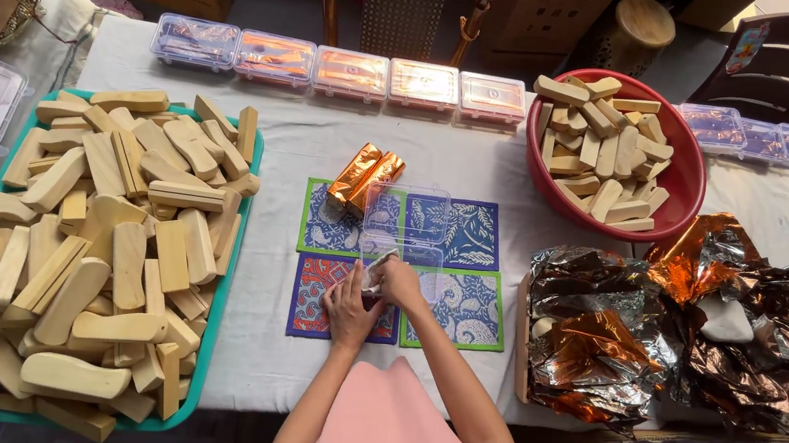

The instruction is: The person wipes a wooden block with a white cloth, then wraps it in copper foil. The wrapped block is placed into a clear plastic container, which is then closed and set aside.

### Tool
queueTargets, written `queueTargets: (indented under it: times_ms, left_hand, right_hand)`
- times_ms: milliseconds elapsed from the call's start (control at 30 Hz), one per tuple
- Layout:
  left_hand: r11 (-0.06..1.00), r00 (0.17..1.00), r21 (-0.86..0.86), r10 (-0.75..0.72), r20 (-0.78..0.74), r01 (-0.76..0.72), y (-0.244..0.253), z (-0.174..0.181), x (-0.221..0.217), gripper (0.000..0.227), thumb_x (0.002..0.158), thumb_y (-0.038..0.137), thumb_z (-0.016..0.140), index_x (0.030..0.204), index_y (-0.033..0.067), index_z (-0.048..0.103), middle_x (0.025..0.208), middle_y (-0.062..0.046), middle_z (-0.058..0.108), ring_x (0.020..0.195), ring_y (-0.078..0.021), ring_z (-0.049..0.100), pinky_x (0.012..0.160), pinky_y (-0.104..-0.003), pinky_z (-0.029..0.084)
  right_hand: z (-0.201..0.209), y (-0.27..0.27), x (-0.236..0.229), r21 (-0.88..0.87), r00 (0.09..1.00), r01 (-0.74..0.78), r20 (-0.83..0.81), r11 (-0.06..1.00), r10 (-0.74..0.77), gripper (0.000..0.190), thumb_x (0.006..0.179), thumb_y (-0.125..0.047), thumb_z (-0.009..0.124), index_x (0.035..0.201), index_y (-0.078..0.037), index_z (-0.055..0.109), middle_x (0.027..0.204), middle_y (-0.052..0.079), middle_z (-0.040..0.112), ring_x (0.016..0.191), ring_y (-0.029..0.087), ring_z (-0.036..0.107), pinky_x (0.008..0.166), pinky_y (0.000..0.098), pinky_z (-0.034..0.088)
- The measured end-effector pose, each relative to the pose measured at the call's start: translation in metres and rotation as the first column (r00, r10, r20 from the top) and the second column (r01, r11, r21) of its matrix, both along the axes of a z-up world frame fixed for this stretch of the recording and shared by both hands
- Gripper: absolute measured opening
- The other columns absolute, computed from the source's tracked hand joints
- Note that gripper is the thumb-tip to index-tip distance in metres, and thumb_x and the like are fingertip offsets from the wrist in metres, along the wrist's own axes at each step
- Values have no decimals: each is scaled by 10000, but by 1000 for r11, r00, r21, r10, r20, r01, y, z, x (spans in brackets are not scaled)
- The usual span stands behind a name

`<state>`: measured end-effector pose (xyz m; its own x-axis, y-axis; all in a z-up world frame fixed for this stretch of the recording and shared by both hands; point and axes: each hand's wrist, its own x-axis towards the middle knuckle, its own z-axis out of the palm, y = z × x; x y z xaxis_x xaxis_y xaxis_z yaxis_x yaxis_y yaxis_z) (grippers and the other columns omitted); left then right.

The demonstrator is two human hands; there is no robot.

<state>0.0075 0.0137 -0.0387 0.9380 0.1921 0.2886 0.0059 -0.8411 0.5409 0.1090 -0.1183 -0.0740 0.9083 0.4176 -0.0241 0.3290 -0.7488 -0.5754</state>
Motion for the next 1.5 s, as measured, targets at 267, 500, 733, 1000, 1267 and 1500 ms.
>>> queueTargets:
  times_ms: [267,500,733,1000,1267,1500]
  left_hand:
    - [1000,1000,-23,4,18,-4,0,2,2,1012,781,603,778,1563,104,374,1503,-40,522,1201,-222,568,1114,-463,327]
    - [998,1000,55,3,4,-3,0,-1,-1,1045,791,697,704,1580,113,344,1536,-27,500,1207,-203,562,1107,-461,337]
    - [999,1000,51,-3,-21,4,-1,-6,-1,1064,795,708,706,1590,107,331,1530,-33,494,1210,-208,559,1105,-450,346]
    - [1000,1000,-19,-6,20,7,1,2,-2,1045,783,713,686,1583,136,341,1533,-28,507,1257,-198,548,1114,-470,300]
    - [997,989,-45,73,125,-68,27,13,61,308,1036,402,580,1243,243,744,1376,22,652,1315,-232,538,1142,-476,292]
    - [991,993,133,18,117,-34,41,38,189,220,992,334,674,1083,160,771,1119,19,712,1092,-199,603,1021,-438,373]
  right_hand:
    - [-4,-28,21,298,902,202,-428,933,-59,176,797,-49,803,971,-48,829,834,172,749,694,203,696,657,359,528]
    - [67,-165,54,752,690,651,-531,101,-492,221,896,-14,729,1111,27,759,1042,125,763,838,166,742,772,291,630]
    - [66,-156,14,83,723,681,84,728,-686,560,910,-253,739,1414,-73,574,1527,191,456,1386,360,461,1109,486,372]
    - [67,-65,-51,145,880,418,178,897,-440,461,1001,-184,620,1453,-115,558,1510,192,461,1355,378,465,1117,453,383]
    - [58,-78,-53,99,866,422,251,901,-432,606,885,30,565,1470,-126,548,1469,127,559,1301,346,529,1127,448,417]
    - [71,-83,-68,184,846,469,188,864,-499,461,947,8,581,1380,-138,638,1358,121,609,1181,324,594,1018,424,468]
